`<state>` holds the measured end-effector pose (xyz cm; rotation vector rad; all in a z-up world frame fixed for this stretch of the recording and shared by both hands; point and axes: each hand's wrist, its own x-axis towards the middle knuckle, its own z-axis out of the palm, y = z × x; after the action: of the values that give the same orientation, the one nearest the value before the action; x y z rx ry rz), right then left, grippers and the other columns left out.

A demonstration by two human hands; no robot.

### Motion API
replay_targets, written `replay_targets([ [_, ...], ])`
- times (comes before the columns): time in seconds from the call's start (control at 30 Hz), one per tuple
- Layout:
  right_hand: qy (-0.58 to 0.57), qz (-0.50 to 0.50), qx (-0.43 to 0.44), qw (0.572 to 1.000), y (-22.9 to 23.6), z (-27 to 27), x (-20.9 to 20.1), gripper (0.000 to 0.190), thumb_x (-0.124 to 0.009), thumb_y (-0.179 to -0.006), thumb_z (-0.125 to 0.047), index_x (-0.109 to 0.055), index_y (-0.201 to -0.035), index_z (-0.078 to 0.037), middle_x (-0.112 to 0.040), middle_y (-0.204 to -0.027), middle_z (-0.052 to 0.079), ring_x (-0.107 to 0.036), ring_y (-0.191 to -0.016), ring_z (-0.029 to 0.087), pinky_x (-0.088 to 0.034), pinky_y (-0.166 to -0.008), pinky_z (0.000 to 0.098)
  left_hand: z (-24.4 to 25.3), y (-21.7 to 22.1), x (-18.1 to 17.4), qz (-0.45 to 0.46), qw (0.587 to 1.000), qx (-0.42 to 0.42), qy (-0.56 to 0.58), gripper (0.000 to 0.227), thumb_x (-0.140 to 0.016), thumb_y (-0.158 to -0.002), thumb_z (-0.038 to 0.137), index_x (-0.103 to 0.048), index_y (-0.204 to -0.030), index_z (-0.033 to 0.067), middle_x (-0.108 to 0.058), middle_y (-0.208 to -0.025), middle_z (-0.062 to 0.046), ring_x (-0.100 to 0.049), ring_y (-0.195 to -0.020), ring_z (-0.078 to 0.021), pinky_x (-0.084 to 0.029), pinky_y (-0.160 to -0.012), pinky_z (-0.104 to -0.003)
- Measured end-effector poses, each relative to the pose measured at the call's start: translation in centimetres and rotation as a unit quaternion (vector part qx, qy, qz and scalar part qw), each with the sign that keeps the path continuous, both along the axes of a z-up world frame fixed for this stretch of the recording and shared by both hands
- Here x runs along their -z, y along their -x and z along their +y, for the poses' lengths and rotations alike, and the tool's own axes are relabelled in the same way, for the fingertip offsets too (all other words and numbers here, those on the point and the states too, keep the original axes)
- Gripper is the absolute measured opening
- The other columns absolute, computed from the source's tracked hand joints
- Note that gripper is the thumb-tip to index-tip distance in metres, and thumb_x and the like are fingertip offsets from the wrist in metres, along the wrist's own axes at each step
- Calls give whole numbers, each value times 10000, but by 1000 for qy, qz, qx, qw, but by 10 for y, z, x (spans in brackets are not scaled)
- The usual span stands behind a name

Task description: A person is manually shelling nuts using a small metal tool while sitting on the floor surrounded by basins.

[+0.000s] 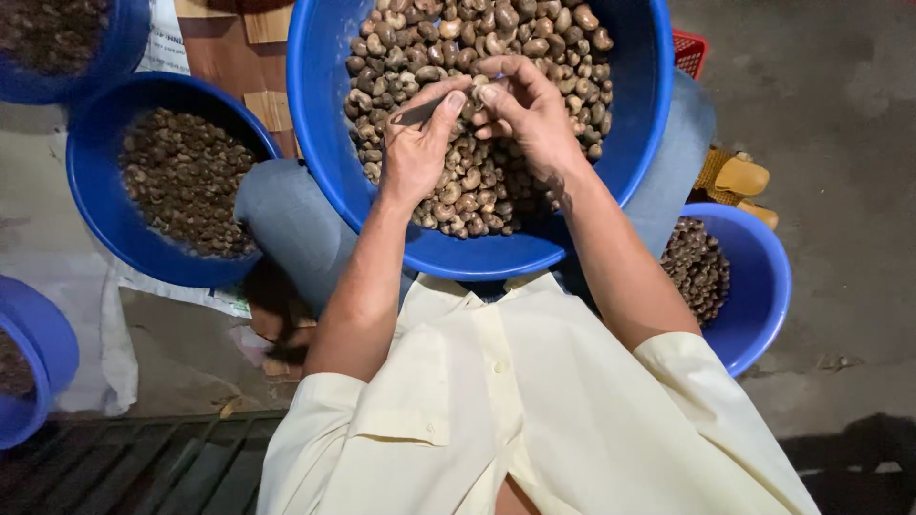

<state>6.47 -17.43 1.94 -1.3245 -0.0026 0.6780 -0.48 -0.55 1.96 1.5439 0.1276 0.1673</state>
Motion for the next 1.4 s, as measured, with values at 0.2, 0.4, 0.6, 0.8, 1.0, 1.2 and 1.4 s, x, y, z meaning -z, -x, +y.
replay_targets([
  [0.2, 8, -53, -23, 998, 1, -1, 7, 402, -717, -966, -22, -576, -1343, -32, -643, -992, 26, -650, -902, 111, -576, -810, 227, 0, 0, -1, -7, 999, 7, 37, 240, -613, -1055, 145, -673, -1247, 16, -736, -1170, -86, -676, -987, -138, -576, -884, -250],
  [0.4, 93, -154, -61, 982, 3, -1, -3, 411, -632, -938, 30, -591, -1347, 19, -652, -1012, 75, -655, -857, 145, -598, -791, 246, 3, -1, 19, -37, 999, 11, -26, 228, -619, -1055, 152, -674, -1259, 65, -759, -1123, -118, -627, -699, -105, -537, -562, -230],
  [0.6, 74, -163, -55, 982, 2, -1, -1, 401, -649, -960, 34, -591, -1355, -4, -666, -1050, 65, -615, -888, 124, -547, -814, 234, 1, -3, 9, -53, 997, 48, 2, 177, -627, -1040, 124, -711, -1184, 61, -667, -1285, -132, -609, -1276, -266, -533, -1123, -401],
  [0.8, 65, -159, -70, 983, 4, -1, -4, 397, -620, -995, 25, -571, -1389, 8, -624, -1025, 60, -643, -840, 141, -568, -777, 233, 3, 1, 3, -7, 999, 11, 50, 236, -635, -1051, 156, -682, -1252, 42, -735, -1143, -65, -623, -885, -97, -527, -749, -211],
  [1.0, 39, -133, -101, 985, 6, -1, -3, 403, -543, -1071, -79, -486, -1451, 43, -642, -1103, 103, -674, -867, 154, -578, -789, 244, 3, 0, 3, -16, 997, 8, 73, 217, -615, -1052, 109, -675, -1231, 1, -721, -1091, -85, -653, -943, -133, -566, -829, -236],
  [1.2, -40, -29, -76, 996, 5, -1, -8, 342, -526, -1075, -152, -562, -1377, 6, -671, -1142, 111, -660, -867, 152, -597, -797, 277, 0, -1, 12, -36, 981, 28, 187, 228, -603, -1062, 70, -645, -1273, -5, -700, -1017, -117, -650, -914, -159, -628, -732, -274],
  [1.4, 75, -209, 11, 975, 5, -25, -12, 302, -513, -1046, -78, -569, -1342, -54, -646, -1125, 155, -709, -996, 229, -686, -778, 326, 4, -1, 24, -16, 999, -25, 43, 224, -612, -1052, 193, -675, -1244, 97, -748, -1172, -98, -739, -1041, -187, -637, -817, -272],
])
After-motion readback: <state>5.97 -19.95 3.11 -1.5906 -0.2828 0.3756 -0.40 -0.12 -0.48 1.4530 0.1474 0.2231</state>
